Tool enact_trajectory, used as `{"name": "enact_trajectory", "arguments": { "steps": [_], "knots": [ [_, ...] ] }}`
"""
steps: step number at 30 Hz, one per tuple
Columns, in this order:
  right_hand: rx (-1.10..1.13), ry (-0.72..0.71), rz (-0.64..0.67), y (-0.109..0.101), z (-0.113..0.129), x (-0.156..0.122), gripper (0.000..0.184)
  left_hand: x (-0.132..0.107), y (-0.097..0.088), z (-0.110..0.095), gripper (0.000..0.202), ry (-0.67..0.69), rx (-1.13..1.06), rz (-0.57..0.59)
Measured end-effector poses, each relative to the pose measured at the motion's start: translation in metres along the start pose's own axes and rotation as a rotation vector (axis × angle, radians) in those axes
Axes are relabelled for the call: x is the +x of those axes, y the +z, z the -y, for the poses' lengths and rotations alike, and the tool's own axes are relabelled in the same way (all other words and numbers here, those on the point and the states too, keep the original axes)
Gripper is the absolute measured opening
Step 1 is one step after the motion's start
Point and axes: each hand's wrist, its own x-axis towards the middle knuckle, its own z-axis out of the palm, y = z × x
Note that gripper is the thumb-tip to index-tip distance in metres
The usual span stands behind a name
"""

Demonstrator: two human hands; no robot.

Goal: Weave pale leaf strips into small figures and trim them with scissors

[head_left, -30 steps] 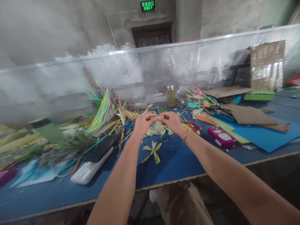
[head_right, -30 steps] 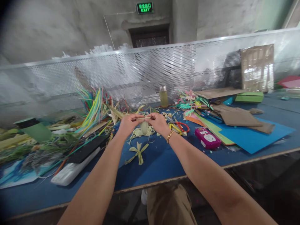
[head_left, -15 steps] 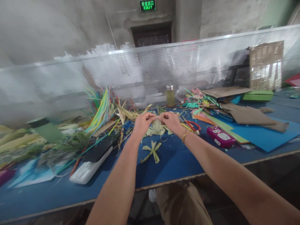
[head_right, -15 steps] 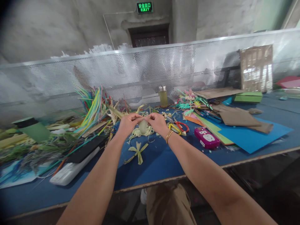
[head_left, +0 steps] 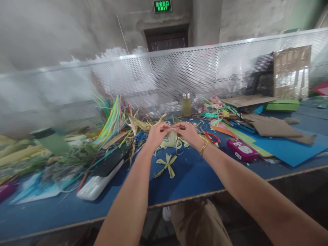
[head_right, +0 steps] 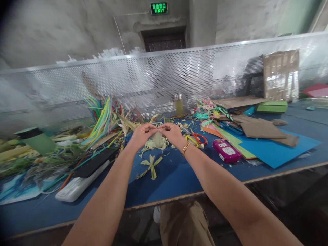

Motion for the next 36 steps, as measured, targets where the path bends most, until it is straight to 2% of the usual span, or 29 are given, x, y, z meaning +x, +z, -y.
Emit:
{"name": "enact_trajectory", "arguments": {
  "steps": [9,17,20,26,29,32,36],
  "knots": [
    [0.154,0.136,-0.016,-0.001,0.004,-0.001,0.019,0.003,-0.002,0.01,0.025,-0.192,-0.359,0.038],
    [0.164,0.135,-0.005,0.0,0.006,-0.002,0.015,0.002,-0.004,0.007,0.026,-0.3,-0.48,0.048],
    [0.098,0.079,0.018,0.0,0.004,-0.001,0.016,0.003,-0.004,0.009,0.022,-0.264,-0.396,0.02],
    [-0.165,-0.107,-0.017,-0.002,-0.004,0.001,0.021,0.003,-0.001,0.009,0.024,-0.054,-0.087,-0.036],
    [-0.225,-0.129,-0.034,-0.004,-0.004,0.001,0.028,0.003,-0.002,0.01,0.025,-0.012,0.079,-0.04],
    [-0.361,-0.139,-0.027,-0.006,-0.002,0.002,0.023,0.005,-0.004,0.013,0.019,0.027,0.233,-0.038],
    [-0.412,-0.127,-0.05,-0.008,-0.007,0.005,0.024,0.006,-0.004,0.015,0.019,0.051,0.233,-0.063]
  ]
}}
